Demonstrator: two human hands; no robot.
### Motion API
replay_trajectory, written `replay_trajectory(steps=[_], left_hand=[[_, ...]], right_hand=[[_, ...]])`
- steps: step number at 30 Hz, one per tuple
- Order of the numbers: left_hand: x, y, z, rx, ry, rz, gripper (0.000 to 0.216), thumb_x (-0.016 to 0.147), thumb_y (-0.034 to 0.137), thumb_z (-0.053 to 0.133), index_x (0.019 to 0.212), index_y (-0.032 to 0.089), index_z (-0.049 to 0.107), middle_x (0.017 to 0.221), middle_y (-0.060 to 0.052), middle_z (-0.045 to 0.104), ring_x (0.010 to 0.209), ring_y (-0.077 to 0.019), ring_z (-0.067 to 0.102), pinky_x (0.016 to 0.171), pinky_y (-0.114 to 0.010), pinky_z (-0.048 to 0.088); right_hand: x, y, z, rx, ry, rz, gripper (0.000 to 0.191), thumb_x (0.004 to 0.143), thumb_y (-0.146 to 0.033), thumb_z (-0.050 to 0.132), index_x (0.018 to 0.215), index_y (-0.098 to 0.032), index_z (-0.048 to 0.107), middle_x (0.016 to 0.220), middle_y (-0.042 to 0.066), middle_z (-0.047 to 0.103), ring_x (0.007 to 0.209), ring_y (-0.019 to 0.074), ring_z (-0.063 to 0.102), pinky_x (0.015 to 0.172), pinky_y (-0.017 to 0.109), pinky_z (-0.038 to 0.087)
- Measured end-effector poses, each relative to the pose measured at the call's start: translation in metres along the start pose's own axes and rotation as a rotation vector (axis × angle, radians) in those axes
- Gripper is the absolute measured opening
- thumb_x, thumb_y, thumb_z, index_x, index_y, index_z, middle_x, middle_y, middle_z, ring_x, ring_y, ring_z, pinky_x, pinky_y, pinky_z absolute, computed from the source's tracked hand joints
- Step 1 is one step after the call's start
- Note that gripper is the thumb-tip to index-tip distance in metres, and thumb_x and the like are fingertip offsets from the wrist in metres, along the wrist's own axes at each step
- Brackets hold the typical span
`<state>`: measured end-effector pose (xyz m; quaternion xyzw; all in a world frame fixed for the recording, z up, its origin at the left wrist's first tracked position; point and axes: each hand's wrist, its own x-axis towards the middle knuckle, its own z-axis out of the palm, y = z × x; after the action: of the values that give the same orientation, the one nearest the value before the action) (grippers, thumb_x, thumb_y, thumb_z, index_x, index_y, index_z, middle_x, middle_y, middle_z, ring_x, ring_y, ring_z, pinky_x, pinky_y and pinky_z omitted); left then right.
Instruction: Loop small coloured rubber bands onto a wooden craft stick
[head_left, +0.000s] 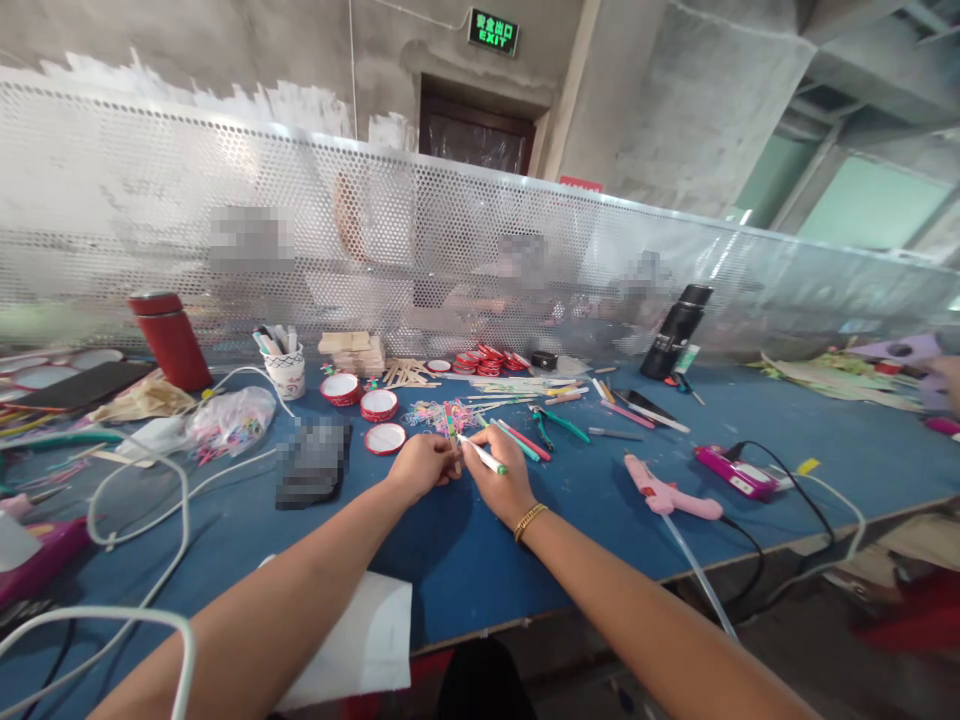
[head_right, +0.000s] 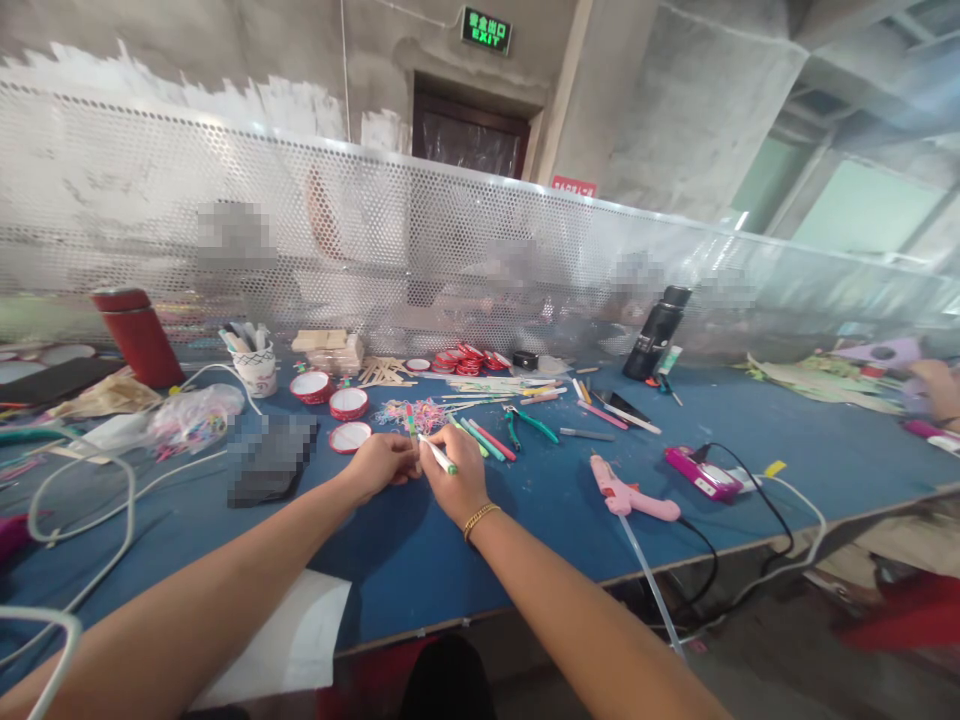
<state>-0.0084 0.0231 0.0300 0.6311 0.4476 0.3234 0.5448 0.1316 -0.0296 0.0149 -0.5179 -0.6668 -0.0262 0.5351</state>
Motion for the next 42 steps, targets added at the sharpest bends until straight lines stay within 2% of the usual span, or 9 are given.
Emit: replay_trajectory(steps=[17,25,33,42], left_hand=[[0.0033,-0.0039,-0.0001,0.012,0.005,-0.003,0.013,0.075,0.021,0.062,0.065,0.013,0.063,0.056,-0.002,0.063,0.054,-0.0108,0.063,0.047,-0.017,0.041],[0.0029,-0.0041,-0.0011,0.0,0.005,0.013,0.023,0.071,0.033,0.069,0.062,0.014,0.061,0.059,-0.002,0.065,0.055,-0.0115,0.063,0.047,-0.017,0.041],[0.0034,-0.0042,-0.0007,-0.018,0.0,-0.002,0.012,0.075,0.023,0.063,0.067,0.014,0.063,0.058,-0.001,0.064,0.055,-0.0108,0.064,0.046,-0.016,0.04],[0.0043,-0.0055,-0.0008,0.009,0.006,0.002,0.015,0.074,0.028,0.065,0.067,0.014,0.063,0.058,-0.001,0.063,0.056,-0.0118,0.064,0.047,-0.016,0.042]], right_hand=[[-0.0015,-0.0027,0.0003,0.015,-0.04,-0.046,0.013,0.09,-0.029,0.055,0.08,-0.02,0.057,0.077,0.002,0.061,0.074,0.0174,0.056,0.071,0.03,0.042],[0.0004,0.0001,0.0002,-0.003,0.008,-0.013,0.014,0.089,-0.029,0.056,0.078,-0.02,0.056,0.075,0.002,0.061,0.073,0.0171,0.056,0.07,0.029,0.041],[-0.0006,-0.0021,0.0004,0.024,-0.012,-0.027,0.012,0.089,-0.028,0.056,0.079,-0.021,0.056,0.077,0.002,0.062,0.074,0.0172,0.057,0.071,0.03,0.042],[-0.001,-0.0011,0.0004,0.015,-0.032,-0.042,0.012,0.09,-0.029,0.055,0.08,-0.021,0.056,0.078,0.002,0.062,0.075,0.0177,0.057,0.07,0.03,0.043]])
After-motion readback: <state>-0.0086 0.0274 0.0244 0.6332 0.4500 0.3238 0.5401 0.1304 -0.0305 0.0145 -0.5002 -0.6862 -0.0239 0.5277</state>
